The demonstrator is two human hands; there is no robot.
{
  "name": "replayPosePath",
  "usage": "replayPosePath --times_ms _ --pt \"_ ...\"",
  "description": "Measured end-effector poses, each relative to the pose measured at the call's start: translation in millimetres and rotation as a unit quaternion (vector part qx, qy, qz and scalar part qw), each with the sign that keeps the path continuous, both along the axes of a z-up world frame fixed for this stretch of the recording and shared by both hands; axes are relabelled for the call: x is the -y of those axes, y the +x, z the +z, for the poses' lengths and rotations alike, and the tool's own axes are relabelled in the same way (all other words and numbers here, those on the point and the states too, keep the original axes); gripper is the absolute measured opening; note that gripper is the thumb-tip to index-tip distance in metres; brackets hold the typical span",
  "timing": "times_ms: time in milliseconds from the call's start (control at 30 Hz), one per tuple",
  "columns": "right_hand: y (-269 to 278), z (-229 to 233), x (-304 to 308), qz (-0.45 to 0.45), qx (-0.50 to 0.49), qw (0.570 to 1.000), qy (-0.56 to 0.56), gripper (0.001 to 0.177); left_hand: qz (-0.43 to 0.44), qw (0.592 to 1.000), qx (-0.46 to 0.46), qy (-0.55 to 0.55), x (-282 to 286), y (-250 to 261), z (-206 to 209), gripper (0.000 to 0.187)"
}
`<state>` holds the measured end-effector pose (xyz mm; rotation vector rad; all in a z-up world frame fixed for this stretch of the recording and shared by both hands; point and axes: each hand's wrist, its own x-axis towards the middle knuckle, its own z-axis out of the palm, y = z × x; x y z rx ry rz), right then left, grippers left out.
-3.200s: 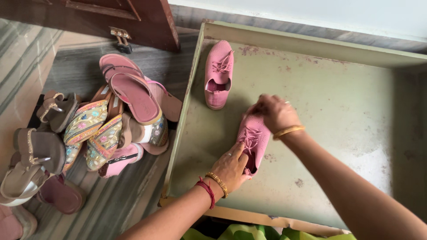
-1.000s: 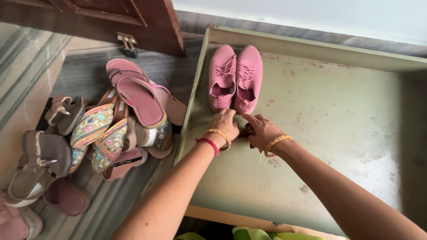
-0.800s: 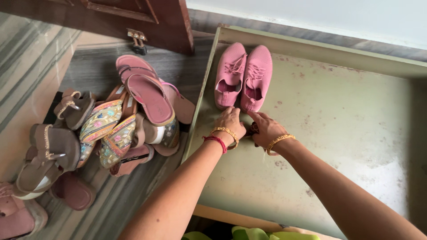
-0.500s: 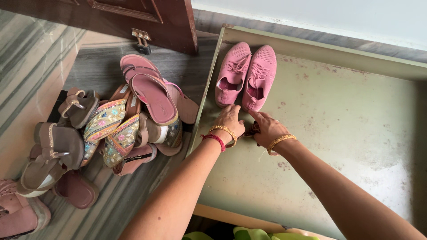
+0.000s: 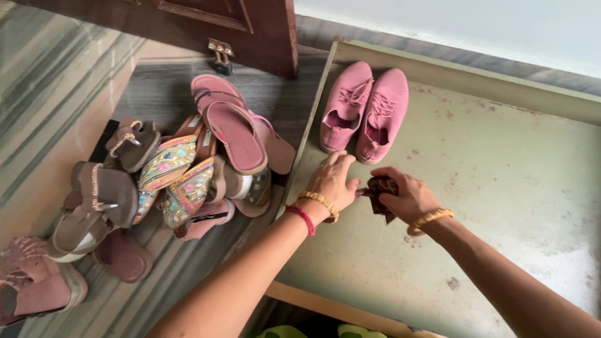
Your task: The person removes shoes from a pile on the floor and places them into a green metal shoe rack. They handle pink sneakers, sandals, and embellished flats, arranging them neatly inside the rack using a cloth to wipe surfaces as needed.
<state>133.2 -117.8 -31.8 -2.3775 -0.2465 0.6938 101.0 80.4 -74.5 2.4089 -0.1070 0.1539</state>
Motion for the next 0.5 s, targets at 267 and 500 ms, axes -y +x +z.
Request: replayPosePath --times_ms 267,500 --pt "-21.1 25.5 -12.0 -0.078 -0.099 0.988 0.086 0.050 0.086 0.983 0.135 -0.095 -48.3 -27.3 40.0 0.029" --pt "-24.5 33.2 -27.0 -0.089 -0.145 0.979 0.109 0.048 0.342 0.928 0.145 -0.041 -111.7 -14.1 66.9 0.035"
